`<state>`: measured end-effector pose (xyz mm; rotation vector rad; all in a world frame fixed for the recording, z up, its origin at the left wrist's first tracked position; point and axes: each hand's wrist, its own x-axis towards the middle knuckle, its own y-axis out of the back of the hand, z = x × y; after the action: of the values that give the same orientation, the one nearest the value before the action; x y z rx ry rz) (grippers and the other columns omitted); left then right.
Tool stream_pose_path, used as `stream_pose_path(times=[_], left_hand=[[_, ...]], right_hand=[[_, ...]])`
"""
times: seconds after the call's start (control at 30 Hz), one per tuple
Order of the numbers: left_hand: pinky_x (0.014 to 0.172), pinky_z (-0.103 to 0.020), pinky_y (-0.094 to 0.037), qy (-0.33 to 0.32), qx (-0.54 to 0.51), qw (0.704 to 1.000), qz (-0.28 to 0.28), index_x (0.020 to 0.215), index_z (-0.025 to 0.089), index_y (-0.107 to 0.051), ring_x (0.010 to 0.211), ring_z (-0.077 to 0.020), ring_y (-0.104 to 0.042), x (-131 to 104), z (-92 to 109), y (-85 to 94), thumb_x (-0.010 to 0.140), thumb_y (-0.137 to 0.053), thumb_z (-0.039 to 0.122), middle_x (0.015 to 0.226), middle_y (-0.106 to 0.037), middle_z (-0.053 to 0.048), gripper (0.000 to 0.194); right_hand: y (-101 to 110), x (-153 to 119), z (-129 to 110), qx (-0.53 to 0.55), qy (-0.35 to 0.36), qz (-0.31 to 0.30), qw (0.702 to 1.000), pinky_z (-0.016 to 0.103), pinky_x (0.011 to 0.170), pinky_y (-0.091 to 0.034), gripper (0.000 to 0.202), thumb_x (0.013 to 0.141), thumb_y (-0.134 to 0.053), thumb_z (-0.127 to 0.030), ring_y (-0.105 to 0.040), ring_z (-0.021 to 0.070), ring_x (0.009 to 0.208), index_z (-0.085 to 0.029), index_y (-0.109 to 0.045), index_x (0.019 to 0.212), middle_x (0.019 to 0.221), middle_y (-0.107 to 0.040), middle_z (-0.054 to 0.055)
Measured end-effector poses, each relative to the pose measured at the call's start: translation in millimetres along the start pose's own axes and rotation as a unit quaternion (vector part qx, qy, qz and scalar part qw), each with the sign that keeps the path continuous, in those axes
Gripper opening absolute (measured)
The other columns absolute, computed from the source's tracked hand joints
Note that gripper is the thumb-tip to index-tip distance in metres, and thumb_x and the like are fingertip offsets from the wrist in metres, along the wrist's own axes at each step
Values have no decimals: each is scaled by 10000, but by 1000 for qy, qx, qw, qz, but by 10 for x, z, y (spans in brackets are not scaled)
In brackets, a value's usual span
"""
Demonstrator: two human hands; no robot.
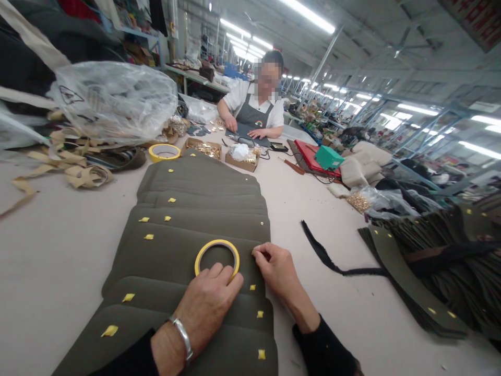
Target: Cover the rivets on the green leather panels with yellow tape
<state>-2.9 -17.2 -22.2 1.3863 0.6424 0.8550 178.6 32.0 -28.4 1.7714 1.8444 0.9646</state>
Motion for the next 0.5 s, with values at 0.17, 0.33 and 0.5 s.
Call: stream_pose_path(times=[0.17, 0.33, 0.5], left_hand=[[690, -335, -510, 0, -15, 1000, 4, 890, 207, -583, 799, -206, -580, -19, -10, -20, 897, -536, 115, 872, -626, -25, 103], [703, -351, -515, 16, -23, 1000, -1, 915, 209, -579, 837, -224, -579, -39, -36, -24, 898, -502, 91, 895, -619, -38, 141], [689, -388, -512, 25, -1, 1000, -8, 910, 214, -576, 801, -242, -585, -82, -22, 21, 877, -468, 47, 858, -611, -38, 202]], right_hand=[[-41, 30, 16, -84, 29, -1, 996, 273, 632, -469, 119, 854, -550, -144, -644, 172, 640, -172, -667, 854, 707, -693, 23], [51, 3, 67, -61, 40, 18, 997, 280, 644, -494, 235, 878, -597, -195, -648, 177, 631, -164, -578, 1111, 678, -663, -13], [107, -63, 116, -110, 179, -15, 978, 298, 781, -505, 154, 930, -506, -144, -646, 188, 836, -174, -655, 908, 872, -677, 65]])
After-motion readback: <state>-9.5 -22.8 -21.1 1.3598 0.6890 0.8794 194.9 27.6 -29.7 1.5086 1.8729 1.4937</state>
